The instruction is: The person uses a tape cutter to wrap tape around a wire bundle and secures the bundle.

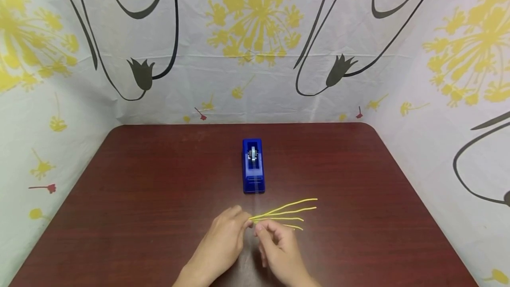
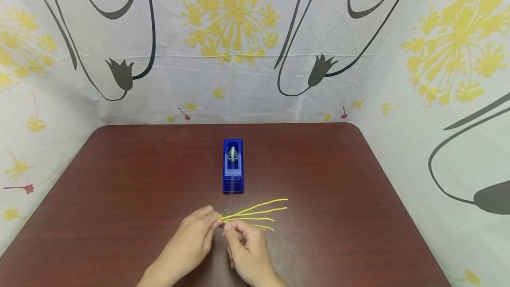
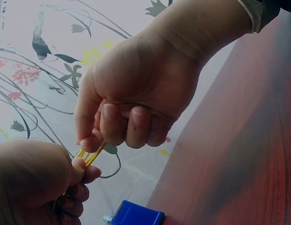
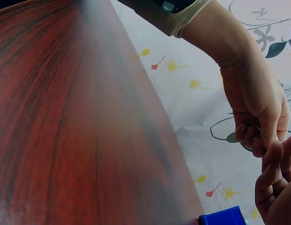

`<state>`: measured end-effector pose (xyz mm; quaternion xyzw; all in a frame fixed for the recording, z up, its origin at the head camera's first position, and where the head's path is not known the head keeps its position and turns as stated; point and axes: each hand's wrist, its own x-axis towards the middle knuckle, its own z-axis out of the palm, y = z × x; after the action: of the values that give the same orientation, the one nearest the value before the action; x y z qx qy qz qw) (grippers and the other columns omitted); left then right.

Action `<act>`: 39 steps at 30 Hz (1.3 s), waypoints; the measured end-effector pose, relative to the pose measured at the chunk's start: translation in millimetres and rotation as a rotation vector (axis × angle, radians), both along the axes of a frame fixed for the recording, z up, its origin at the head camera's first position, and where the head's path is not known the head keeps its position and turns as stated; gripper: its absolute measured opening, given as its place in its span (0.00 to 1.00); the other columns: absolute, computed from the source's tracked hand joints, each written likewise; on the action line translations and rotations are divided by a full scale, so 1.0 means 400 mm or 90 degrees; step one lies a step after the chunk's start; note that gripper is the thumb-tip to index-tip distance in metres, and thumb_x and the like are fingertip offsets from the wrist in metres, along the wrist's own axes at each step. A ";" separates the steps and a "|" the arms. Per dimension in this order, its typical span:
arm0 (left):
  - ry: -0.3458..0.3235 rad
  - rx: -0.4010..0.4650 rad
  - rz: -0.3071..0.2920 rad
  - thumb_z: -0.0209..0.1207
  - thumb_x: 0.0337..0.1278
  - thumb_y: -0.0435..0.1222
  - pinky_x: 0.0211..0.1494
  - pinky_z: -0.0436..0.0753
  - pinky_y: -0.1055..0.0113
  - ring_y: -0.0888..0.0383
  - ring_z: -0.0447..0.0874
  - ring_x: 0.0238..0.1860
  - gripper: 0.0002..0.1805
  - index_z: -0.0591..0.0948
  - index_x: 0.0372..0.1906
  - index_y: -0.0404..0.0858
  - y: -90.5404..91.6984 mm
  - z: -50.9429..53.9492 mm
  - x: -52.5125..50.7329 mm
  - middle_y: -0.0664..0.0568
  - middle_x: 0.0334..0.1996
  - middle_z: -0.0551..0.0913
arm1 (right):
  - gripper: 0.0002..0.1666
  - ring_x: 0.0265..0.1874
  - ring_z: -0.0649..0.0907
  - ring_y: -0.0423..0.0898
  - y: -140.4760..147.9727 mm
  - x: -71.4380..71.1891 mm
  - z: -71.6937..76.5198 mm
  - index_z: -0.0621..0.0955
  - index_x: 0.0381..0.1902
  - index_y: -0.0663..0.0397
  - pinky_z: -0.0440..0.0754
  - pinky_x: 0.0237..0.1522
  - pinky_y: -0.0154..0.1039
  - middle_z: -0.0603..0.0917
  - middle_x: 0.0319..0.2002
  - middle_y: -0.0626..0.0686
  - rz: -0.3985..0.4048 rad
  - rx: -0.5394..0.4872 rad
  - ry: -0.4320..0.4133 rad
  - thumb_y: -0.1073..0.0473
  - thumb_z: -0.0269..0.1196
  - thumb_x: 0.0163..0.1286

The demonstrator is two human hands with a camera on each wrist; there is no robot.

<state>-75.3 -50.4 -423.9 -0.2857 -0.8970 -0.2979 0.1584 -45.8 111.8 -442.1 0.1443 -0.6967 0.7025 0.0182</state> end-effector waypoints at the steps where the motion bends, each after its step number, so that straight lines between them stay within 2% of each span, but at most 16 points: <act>1: 0.002 0.001 0.000 0.65 0.60 0.27 0.33 0.75 0.68 0.64 0.70 0.26 0.09 0.82 0.28 0.43 0.000 0.000 0.000 0.62 0.24 0.68 | 0.12 0.05 0.70 0.41 0.000 0.000 -0.001 0.78 0.32 0.68 0.72 0.07 0.34 0.69 0.09 0.62 0.000 0.001 0.000 0.69 0.53 0.77; 5: 0.007 0.005 -0.001 0.65 0.59 0.27 0.33 0.75 0.68 0.65 0.69 0.26 0.09 0.82 0.28 0.42 0.000 0.001 0.001 0.62 0.24 0.68 | 0.12 0.05 0.70 0.38 -0.002 0.001 -0.004 0.78 0.33 0.69 0.72 0.07 0.34 0.69 0.08 0.61 -0.010 0.012 -0.007 0.68 0.55 0.77; 9: -0.009 0.011 0.004 0.65 0.60 0.27 0.33 0.75 0.69 0.66 0.67 0.26 0.08 0.83 0.29 0.42 -0.001 0.002 0.002 0.62 0.24 0.67 | 0.12 0.06 0.70 0.35 -0.002 0.001 -0.009 0.79 0.32 0.70 0.71 0.08 0.33 0.70 0.08 0.61 -0.019 0.024 -0.014 0.67 0.56 0.77; 13: -0.028 0.021 0.011 0.64 0.61 0.27 0.33 0.75 0.69 0.67 0.66 0.26 0.08 0.83 0.29 0.42 -0.002 0.002 0.004 0.62 0.24 0.67 | 0.12 0.07 0.70 0.33 -0.003 -0.003 -0.014 0.80 0.32 0.69 0.70 0.08 0.31 0.70 0.07 0.59 -0.025 0.038 -0.002 0.67 0.56 0.77; 18: -0.031 0.026 0.015 0.63 0.62 0.27 0.34 0.76 0.68 0.66 0.67 0.26 0.08 0.83 0.29 0.42 -0.002 0.000 0.006 0.63 0.24 0.67 | 0.11 0.07 0.70 0.31 -0.003 -0.007 -0.018 0.82 0.32 0.68 0.69 0.08 0.30 0.71 0.07 0.56 -0.038 0.052 0.029 0.68 0.58 0.76; 22: -0.062 0.026 0.002 0.60 0.66 0.28 0.35 0.76 0.66 0.67 0.68 0.28 0.10 0.81 0.29 0.43 -0.002 0.000 0.012 0.64 0.25 0.68 | 0.10 0.06 0.70 0.32 -0.003 -0.007 -0.020 0.83 0.33 0.67 0.69 0.08 0.29 0.72 0.07 0.56 -0.040 0.052 0.050 0.69 0.58 0.75; 26: -0.084 0.037 0.000 0.55 0.71 0.31 0.38 0.75 0.66 0.68 0.68 0.30 0.13 0.78 0.28 0.47 0.001 -0.008 0.016 0.66 0.26 0.68 | 0.10 0.08 0.71 0.31 -0.002 -0.008 -0.023 0.84 0.32 0.62 0.71 0.10 0.30 0.73 0.09 0.53 -0.060 0.066 0.053 0.68 0.59 0.74; 30: -0.072 0.073 0.007 0.54 0.73 0.32 0.36 0.73 0.68 0.69 0.66 0.28 0.16 0.76 0.25 0.48 0.005 -0.014 0.017 0.67 0.25 0.67 | 0.09 0.08 0.74 0.36 -0.002 -0.009 -0.028 0.86 0.33 0.62 0.73 0.11 0.31 0.76 0.11 0.53 -0.078 0.081 0.073 0.69 0.60 0.73; 35: -0.059 0.091 0.009 0.56 0.70 0.30 0.33 0.71 0.70 0.69 0.64 0.27 0.16 0.76 0.24 0.47 0.006 -0.013 0.014 0.67 0.24 0.65 | 0.09 0.07 0.75 0.46 0.001 -0.013 -0.035 0.86 0.34 0.64 0.74 0.12 0.31 0.78 0.14 0.57 -0.072 0.085 0.090 0.70 0.60 0.73; 39: -0.069 0.093 0.009 0.57 0.69 0.29 0.34 0.73 0.70 0.69 0.65 0.28 0.14 0.78 0.26 0.46 0.006 -0.012 0.013 0.67 0.25 0.66 | 0.09 0.08 0.75 0.45 0.005 -0.017 -0.037 0.86 0.36 0.61 0.74 0.12 0.31 0.81 0.19 0.58 -0.068 0.089 0.093 0.69 0.60 0.73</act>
<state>-70.0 -48.1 -428.8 -0.2508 -0.8821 -0.3763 0.1322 -52.7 113.7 -457.1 0.1588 -0.7472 0.6381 0.0962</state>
